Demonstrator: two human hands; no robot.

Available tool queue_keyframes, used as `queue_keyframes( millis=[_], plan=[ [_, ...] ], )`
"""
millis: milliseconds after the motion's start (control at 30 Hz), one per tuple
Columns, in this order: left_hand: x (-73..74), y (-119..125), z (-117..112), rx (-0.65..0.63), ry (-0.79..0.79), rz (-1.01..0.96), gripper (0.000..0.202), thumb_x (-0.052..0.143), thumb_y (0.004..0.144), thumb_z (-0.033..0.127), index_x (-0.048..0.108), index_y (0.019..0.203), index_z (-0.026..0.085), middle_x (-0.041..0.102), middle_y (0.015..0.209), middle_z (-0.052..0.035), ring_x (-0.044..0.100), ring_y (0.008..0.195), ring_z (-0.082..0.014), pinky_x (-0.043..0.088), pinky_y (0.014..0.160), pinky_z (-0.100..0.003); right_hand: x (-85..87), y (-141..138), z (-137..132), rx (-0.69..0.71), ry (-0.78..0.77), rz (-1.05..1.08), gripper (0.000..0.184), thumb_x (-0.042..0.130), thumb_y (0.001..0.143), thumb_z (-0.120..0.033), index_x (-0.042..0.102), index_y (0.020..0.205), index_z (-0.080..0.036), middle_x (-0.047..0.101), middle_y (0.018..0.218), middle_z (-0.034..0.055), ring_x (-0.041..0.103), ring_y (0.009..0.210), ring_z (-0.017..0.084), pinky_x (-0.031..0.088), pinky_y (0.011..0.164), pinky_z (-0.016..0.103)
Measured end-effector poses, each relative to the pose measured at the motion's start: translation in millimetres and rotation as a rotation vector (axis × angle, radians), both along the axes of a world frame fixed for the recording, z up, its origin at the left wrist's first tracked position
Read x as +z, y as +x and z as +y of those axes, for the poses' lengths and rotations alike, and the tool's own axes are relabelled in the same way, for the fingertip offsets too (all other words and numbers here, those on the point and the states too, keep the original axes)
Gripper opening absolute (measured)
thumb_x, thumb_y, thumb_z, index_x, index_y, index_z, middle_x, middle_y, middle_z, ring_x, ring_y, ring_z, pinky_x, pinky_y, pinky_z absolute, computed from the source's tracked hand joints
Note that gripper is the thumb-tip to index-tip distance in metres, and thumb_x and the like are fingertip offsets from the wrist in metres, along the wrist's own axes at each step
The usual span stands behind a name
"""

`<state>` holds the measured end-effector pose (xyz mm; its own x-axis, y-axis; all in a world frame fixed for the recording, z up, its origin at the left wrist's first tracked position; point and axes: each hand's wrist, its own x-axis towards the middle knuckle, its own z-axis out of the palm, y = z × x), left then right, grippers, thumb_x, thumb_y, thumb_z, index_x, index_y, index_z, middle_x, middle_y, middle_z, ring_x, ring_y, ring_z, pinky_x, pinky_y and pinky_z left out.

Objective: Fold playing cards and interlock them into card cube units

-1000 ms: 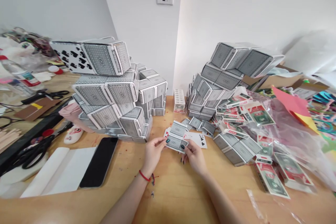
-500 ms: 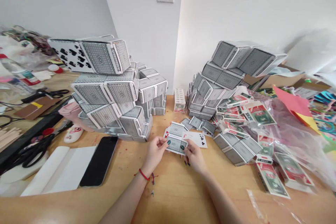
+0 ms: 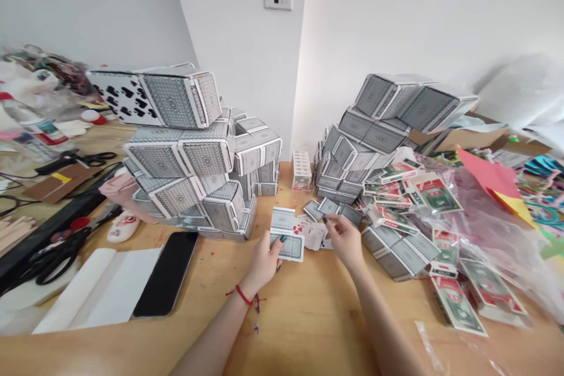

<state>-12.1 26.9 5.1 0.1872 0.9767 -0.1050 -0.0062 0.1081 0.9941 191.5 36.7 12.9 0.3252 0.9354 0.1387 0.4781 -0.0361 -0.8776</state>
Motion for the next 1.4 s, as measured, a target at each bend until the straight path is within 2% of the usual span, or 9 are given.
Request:
queue_keyframes(
  millis=[67,200,333,433,567,667,800,967,1400],
  plan=[
    [-1.9,-1.3,2.7,0.037,0.001,-0.005,0.023,0.046,0.077,0.038,0.046,0.088,0.017,0.052,0.067,0.0032,0.037,0.037,-0.0035,0.031,0.032,-0.016,0.1,17.3,17.3,-0.092,0.015,-0.209,0.03,0.05,0.073,-0.037,0.061,0.092,-0.017,0.062,0.065,0.0039,0.056,0.054,0.017,0.042,0.057,0.028],
    [-4.7,-3.5,7.1,0.101,-0.008,-0.016,0.025,0.048,0.076,0.039,0.045,0.088,0.017,0.05,0.062,0.0044,0.037,0.034,-0.0036,0.03,0.031,-0.017,-3.9,34.6,44.4,-0.101,-0.044,-0.451,0.033,0.055,0.069,-0.031,0.059,0.098,-0.015,0.062,0.092,0.0116,0.058,0.08,0.023,0.041,0.068,0.03],
    [-5.0,-4.4,8.7,0.095,-0.016,-0.032,0.029,0.05,0.074,0.043,0.045,0.086,0.016,0.05,0.058,0.0048,0.039,0.033,-0.005,0.031,0.032,-0.018,-7.0,36.8,55.9,-0.107,-0.115,-0.529,0.042,0.06,0.064,-0.027,0.057,0.103,-0.011,0.06,0.088,0.0127,0.056,0.081,0.024,0.041,0.068,0.03],
    [-4.0,-4.6,8.7,0.112,-0.027,-0.024,0.031,0.05,0.074,0.045,0.045,0.086,0.016,0.048,0.052,0.0063,0.039,0.033,-0.006,0.031,0.033,-0.018,-3.9,38.1,55.7,-0.12,-0.08,-0.522,0.029,0.06,0.063,-0.028,0.062,0.087,-0.013,0.057,0.083,0.0108,0.055,0.077,0.022,0.041,0.066,0.029],
    [-2.1,-5.0,8.3,0.131,-0.036,-0.029,0.033,0.05,0.073,0.046,0.046,0.088,0.017,0.045,0.047,0.0076,0.04,0.033,-0.0073,0.029,0.033,-0.018,5.5,31.3,41.7,-0.073,-0.008,-0.249,0.018,0.056,0.067,-0.034,0.059,0.066,-0.016,0.053,0.065,0.0035,0.052,0.062,0.017,0.04,0.055,0.026],
    [0.6,-5.1,7.9,0.142,-0.047,-0.051,0.033,0.052,0.072,0.047,0.046,0.086,0.018,0.045,0.046,0.0075,0.04,0.033,-0.0076,0.029,0.033,-0.019,10.9,12.3,21.7,0.114,-0.13,0.248,0.03,0.05,0.072,-0.047,0.054,0.074,-0.017,0.04,0.045,-0.006,0.037,0.037,0.009,0.03,0.036,0.021],
    [5.1,-4.0,7.1,0.142,-0.074,-0.09,0.034,0.053,0.07,0.048,0.046,0.085,0.018,0.047,0.048,0.0066,0.041,0.034,-0.0076,0.03,0.034,-0.019,9.8,-18.0,-4.7,0.288,-0.175,0.618,0.036,0.06,0.066,-0.048,0.049,0.083,-0.018,0.047,0.053,-0.0063,0.039,0.035,0.006,0.032,0.032,0.018],
    [4.4,-2.5,5.7,0.111,-0.065,-0.089,0.032,0.049,0.073,0.048,0.044,0.083,0.019,0.045,0.043,0.0079,0.041,0.034,-0.0084,0.03,0.034,-0.019,-0.1,-34.6,-18.3,0.34,-0.18,0.716,0.035,0.06,0.067,-0.047,0.047,0.083,-0.019,0.048,0.054,-0.0065,0.045,0.037,0.007,0.039,0.034,0.02],
    [1.6,-3.2,5.8,0.127,-0.115,-0.169,0.044,0.044,0.07,0.061,0.044,0.079,0.018,0.049,0.043,0.0053,0.044,0.035,-0.01,0.033,0.036,-0.021,-13.7,-31.6,-22.0,0.349,-0.206,0.828,0.045,0.062,0.065,-0.048,0.048,0.094,-0.018,0.055,0.062,-0.0023,0.055,0.045,0.012,0.048,0.043,0.026]
  ],
)
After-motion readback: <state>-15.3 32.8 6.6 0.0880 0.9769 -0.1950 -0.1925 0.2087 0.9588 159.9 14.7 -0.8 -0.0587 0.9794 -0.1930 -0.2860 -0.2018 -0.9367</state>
